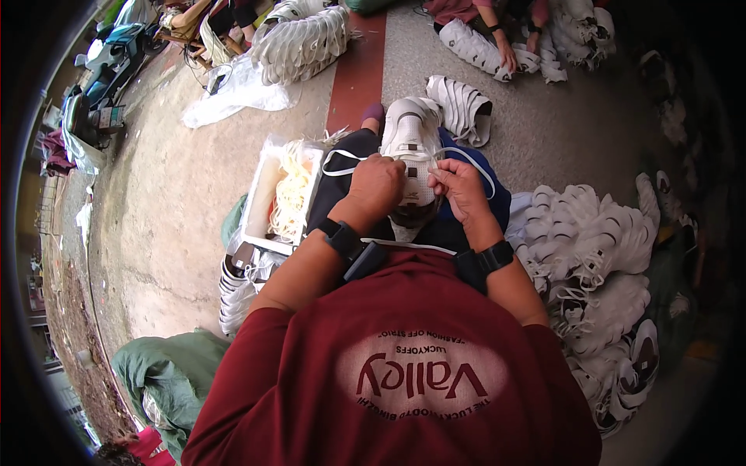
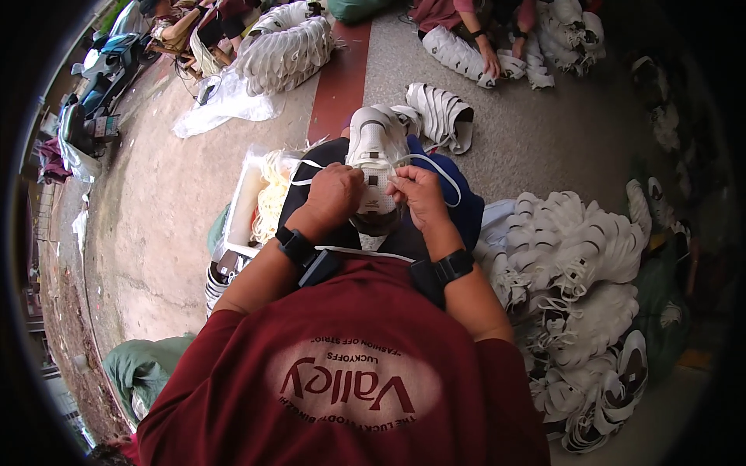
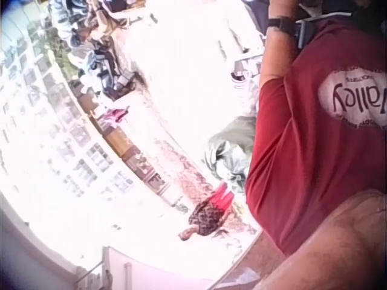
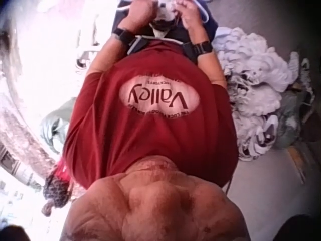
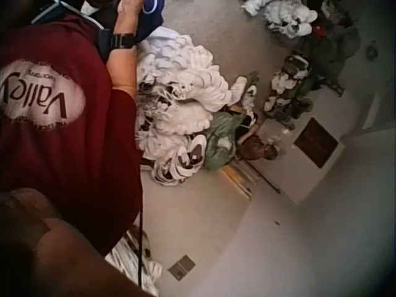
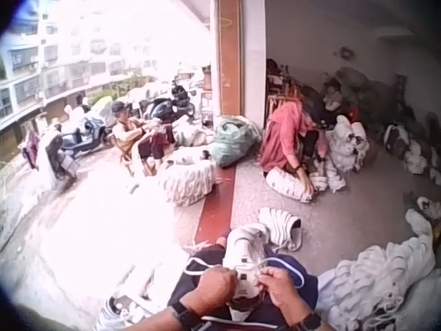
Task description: The recorder is lacing several pairs of white shoes while sitting on the floor among bags of shoe components.
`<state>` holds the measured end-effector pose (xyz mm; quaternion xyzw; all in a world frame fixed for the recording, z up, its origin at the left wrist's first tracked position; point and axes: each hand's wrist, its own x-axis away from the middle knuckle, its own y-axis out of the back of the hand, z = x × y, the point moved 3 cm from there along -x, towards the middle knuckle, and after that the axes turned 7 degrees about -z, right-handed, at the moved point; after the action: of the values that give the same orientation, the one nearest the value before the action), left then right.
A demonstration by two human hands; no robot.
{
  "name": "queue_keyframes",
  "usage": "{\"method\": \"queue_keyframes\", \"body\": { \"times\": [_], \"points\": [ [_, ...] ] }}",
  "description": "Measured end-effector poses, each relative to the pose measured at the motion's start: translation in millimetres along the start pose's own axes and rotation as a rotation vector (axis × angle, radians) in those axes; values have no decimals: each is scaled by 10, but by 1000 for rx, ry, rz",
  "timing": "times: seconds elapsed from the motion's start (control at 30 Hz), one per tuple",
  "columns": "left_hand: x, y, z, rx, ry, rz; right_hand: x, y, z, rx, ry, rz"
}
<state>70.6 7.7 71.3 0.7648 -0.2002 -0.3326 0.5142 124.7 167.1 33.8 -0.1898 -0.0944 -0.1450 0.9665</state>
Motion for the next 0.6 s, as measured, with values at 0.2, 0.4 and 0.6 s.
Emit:
{"method": "queue_keyframes", "body": {
  "times": [0.2,0.4,0.6],
  "points": [
    [-19,-186,150,181,-214,-50,2,-14,-27,-61,-44,-5],
    [-43,-194,180,543,17,-155,-34,7,-65,-60,-58,-17],
    [59,-79,209,487,99,-82,-8,3,-86,-86,-60,-58]
  ]
}}
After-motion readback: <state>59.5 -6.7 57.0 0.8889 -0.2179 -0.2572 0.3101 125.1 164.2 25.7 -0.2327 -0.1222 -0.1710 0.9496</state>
